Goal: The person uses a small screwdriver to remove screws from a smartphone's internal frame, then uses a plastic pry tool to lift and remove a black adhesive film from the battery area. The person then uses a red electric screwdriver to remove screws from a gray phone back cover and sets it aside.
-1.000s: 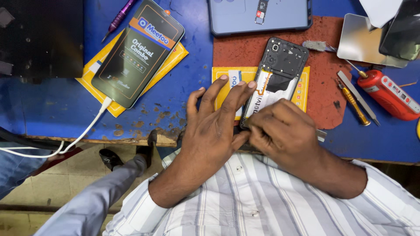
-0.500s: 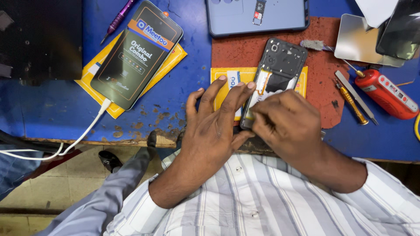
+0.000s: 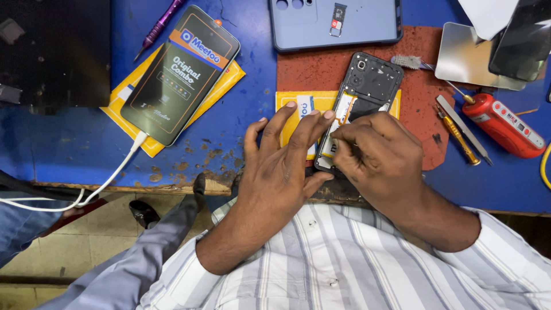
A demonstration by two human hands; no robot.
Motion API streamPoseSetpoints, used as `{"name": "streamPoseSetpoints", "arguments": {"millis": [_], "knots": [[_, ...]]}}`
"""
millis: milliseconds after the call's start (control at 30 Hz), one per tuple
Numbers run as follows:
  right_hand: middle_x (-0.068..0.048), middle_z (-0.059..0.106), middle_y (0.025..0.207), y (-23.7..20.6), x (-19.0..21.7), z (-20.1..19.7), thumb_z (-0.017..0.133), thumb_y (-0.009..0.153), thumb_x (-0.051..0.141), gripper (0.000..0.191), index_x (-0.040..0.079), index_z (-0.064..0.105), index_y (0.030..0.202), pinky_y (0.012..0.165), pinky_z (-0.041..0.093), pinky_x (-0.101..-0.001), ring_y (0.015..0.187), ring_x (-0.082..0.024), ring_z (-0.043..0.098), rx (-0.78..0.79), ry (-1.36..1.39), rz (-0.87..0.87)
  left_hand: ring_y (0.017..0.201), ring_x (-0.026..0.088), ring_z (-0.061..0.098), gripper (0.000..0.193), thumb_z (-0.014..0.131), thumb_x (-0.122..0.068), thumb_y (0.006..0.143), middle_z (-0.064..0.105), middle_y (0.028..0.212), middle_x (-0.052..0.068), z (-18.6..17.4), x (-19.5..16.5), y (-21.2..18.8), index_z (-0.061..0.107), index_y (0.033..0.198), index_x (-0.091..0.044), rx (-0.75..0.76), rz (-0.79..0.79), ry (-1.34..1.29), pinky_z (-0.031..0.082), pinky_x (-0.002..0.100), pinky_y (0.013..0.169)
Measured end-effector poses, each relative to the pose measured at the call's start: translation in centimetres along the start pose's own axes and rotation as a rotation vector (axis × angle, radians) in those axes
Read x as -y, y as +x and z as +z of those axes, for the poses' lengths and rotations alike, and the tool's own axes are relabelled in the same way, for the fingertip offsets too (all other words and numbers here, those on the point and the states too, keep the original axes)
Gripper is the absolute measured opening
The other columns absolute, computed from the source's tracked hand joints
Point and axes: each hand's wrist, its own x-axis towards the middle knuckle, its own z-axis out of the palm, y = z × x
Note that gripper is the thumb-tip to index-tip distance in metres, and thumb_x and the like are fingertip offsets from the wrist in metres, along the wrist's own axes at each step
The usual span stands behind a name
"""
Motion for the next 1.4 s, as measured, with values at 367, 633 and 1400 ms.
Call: {"name": "streamPoseSetpoints", "arguments": {"millis": [367,633,1400], "knots": [[-0.012,0.066,0.096,0.1,-0.1,0.1,0.077,0.09,-0.004,0.014,-0.002,0.072,0.103,0.066,0.054,-0.0301,0.077,-0.017,0.067,-0.034,-0.022,0.035,0.151,0.034,0.035,0.094,0.083,-0.03,0.083,0.053,0.155,-0.001,0.2,0.0,0.0,0.029,0.157,-0.009,-0.003,-0.013,0.0,0.022,0.06,0.118],[-0.011,0.066,0.094,0.0,0.6,-0.3,0.079,0.085,-0.002,0.016,-0.001,0.071,0.099,0.068,0.054,-0.0336,0.08,-0.022,0.068,0.021,-0.034,-0.035,0.151,0.034,0.034,0.095,0.083,-0.033,0.083,0.051,0.156,-0.001,0.2,0.1,0.0,0.028,0.157,-0.009,0.001,-0.016,-0.027,0.022,0.059,0.118],[-0.009,0.064,0.088,-1.2,1.9,-0.6,0.08,0.077,-0.004,0.023,0.0,0.07,0.098,0.07,0.055,-0.0371,0.081,-0.025,0.065,0.144,-0.017,-0.159,0.15,0.037,0.036,0.093,0.083,-0.028,0.083,0.046,0.157,0.005,0.2,0.1,-0.2,0.032,0.159,-0.008,-0.02,0.031,0.056,0.024,0.062,0.118]]}}
